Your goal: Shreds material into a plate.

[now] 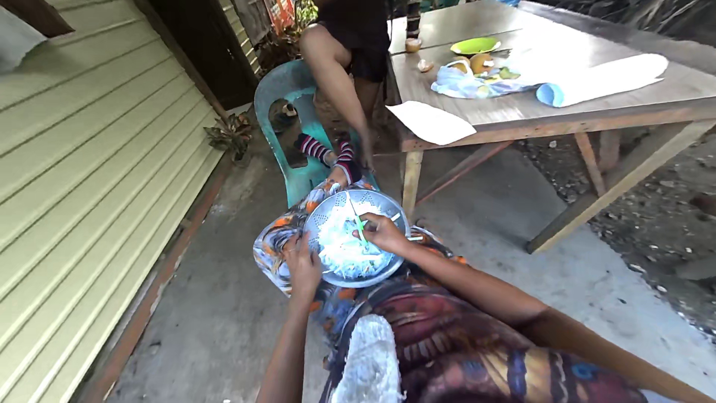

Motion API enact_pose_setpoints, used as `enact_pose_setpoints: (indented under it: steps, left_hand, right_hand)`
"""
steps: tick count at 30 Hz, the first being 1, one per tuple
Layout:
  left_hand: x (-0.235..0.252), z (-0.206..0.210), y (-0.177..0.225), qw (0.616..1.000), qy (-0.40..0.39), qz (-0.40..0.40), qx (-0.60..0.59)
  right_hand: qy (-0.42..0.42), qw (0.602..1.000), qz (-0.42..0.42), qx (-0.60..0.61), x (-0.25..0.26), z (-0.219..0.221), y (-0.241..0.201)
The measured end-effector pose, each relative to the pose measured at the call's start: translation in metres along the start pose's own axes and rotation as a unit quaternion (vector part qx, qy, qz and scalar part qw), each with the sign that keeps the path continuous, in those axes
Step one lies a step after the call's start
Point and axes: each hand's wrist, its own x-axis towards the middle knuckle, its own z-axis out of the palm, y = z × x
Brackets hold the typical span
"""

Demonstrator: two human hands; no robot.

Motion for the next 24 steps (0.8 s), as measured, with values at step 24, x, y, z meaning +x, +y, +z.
enact_pose_setpoints:
  steps: [24]
  left_hand:
    - [0.011,0.049,0.057,0.905,0.027,-0.101,-0.411]
  right_hand:
    - [-0.022,0.999,0.005,-0.031,-0.018,-0.001,0.014]
